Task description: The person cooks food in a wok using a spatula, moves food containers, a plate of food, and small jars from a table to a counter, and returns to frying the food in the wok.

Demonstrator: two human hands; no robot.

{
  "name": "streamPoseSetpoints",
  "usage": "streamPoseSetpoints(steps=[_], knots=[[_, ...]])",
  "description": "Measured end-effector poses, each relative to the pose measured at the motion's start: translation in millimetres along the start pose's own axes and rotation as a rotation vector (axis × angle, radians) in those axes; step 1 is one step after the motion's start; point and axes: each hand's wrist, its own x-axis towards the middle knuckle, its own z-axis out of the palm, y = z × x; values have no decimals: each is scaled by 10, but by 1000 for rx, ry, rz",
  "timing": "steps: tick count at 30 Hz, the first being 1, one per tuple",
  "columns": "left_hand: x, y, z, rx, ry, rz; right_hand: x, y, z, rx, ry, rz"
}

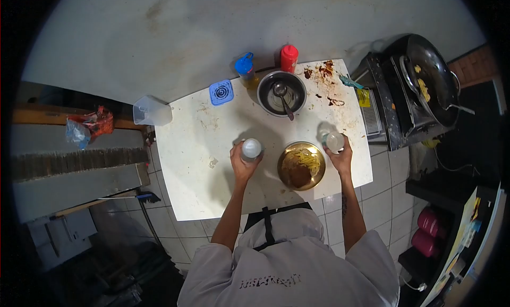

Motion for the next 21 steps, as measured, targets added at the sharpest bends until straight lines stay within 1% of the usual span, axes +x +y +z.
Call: streamPoseSetpoints(steps=[1,2,3,4,5,7,8,9,11,12,13,14,15,17,19,21], knots=[[9,126,-57,-2,-58,29,-43,-115,0,-3,9,9],[22,213,-105,-5,-69,37,-84,-222,9,14,-48,2],[24,289,-147,-35,-104,96,-136,-305,20,31,-103,-6],[22,319,-173,-67,-137,154,-193,-369,38,18,-126,-63],[9,292,-174,-75,-140,163,-251,-442,60,15,-114,-64],[-15,244,-234,-339,-275,166,-390,-620,144,43,-243,-122],[-23,211,-284,-371,-372,141,-481,-725,204,92,-298,-99],[-36,250,-372,-375,-374,151,-565,-786,285,91,-288,-104],[-84,327,-569,-555,-516,119,-746,-912,442,16,-332,-189],[-90,276,-642,-568,-576,210,-829,-1077,496,86,-396,-126],[-120,234,-713,-572,-578,224,-890,-1069,592,84,-383,-133],[-164,191,-785,-685,-620,158,-941,-992,729,58,-429,-133],[-186,147,-860,-795,-659,88,-992,-1107,814,33,-478,-134],[-231,15,-979,-781,-678,98,-1122,-1306,902,25,-490,-120],[-250,-45,-1102,-701,-595,152,-1215,-1494,998,161,-510,-156],[-262,-33,-1252,-668,-579,197,-1345,-1590,1060,129,-499,-145]])
